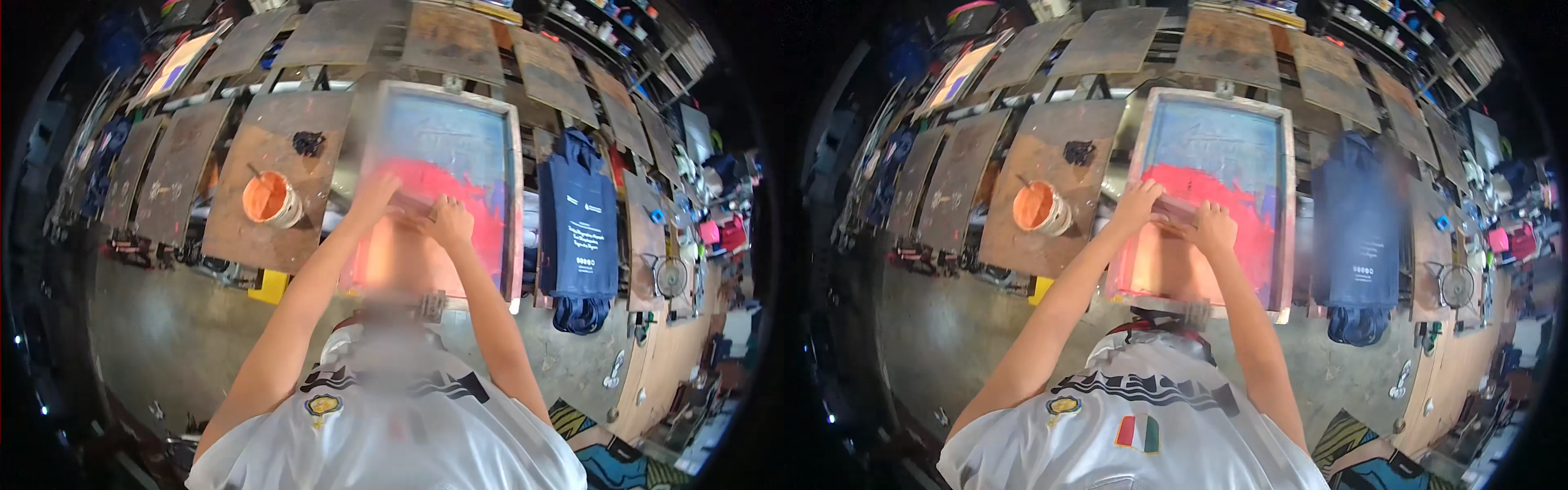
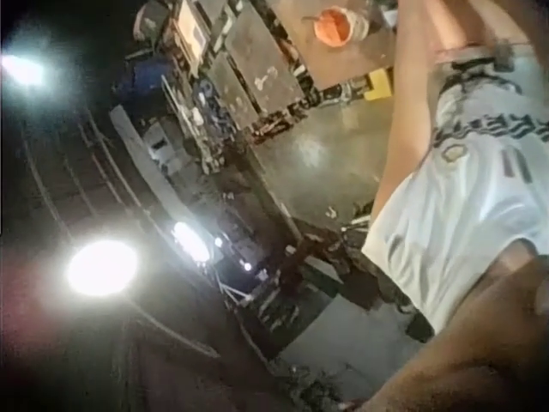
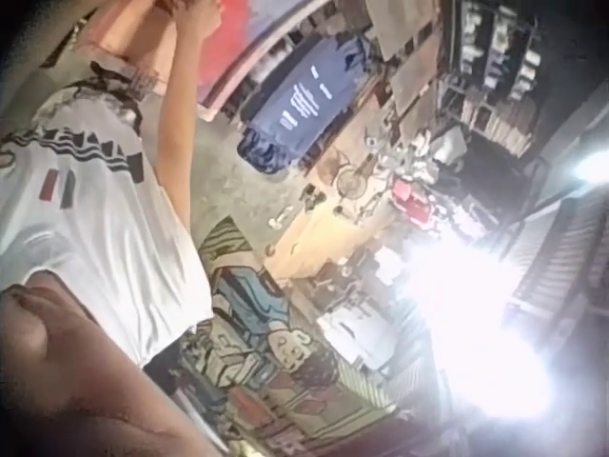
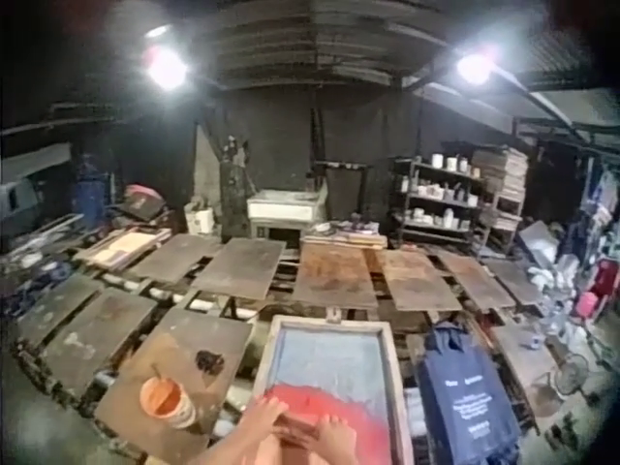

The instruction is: Manually spreading ink on a screen and performing a screen print on a garment.

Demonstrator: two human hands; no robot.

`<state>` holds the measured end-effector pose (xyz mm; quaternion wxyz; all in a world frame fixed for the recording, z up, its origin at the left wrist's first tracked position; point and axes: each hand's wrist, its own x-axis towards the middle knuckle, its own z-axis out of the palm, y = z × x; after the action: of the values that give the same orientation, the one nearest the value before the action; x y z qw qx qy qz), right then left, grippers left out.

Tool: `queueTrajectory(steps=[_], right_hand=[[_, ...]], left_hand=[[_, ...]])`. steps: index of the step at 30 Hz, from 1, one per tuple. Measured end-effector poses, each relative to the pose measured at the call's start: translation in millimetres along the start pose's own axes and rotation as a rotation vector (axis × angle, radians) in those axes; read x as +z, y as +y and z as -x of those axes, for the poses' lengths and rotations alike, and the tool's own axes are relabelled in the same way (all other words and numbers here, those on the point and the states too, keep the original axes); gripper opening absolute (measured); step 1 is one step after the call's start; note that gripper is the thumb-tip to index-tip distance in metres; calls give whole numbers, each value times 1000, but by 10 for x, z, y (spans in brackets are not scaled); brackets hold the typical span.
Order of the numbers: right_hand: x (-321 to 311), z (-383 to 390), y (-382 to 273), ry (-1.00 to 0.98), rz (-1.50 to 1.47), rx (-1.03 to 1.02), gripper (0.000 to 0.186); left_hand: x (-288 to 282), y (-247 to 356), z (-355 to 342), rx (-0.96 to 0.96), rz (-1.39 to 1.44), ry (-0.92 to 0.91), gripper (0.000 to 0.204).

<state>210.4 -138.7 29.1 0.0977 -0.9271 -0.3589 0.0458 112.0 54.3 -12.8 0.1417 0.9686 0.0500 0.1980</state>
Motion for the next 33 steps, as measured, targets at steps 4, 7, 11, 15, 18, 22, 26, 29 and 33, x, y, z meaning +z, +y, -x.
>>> queueTrajectory(steps=[4, 7, 11, 15, 18, 22, 26, 29, 33], right_hand=[[16, -183, -100, -32, 24, -249, 60], [96, -313, -77, -144, 32, -358, 60], [105, -256, -144, -158, 41, -450, 60], [85, -38, -175, -134, 44, -538, 51], [125, 34, -67, -54, -36, -520, 41], [115, -54, -11, 61, -77, -501, 28], [254, -35, 80, -1, -20, -573, 21], [346, 88, 208, 35, 23, -653, 17], [242, 424, 495, 2, -63, -721, 15]], left_hand=[[-195, 60, 356, -130, 54, 64, 61], [-293, 237, 546, -280, 64, 50, 62], [-383, 451, 865, -344, 84, 132, 61], [-353, 579, 1038, -468, -20, 57, 61], [-418, 575, 979, -353, -182, 115, 60], [-499, 636, 753, -381, -261, 106, 56], [-357, 868, 955, -417, -201, 41, 44], [1, 1123, 1243, -440, -172, 47, 39], [34, 1623, 1357, -409, -127, 71, 39]])
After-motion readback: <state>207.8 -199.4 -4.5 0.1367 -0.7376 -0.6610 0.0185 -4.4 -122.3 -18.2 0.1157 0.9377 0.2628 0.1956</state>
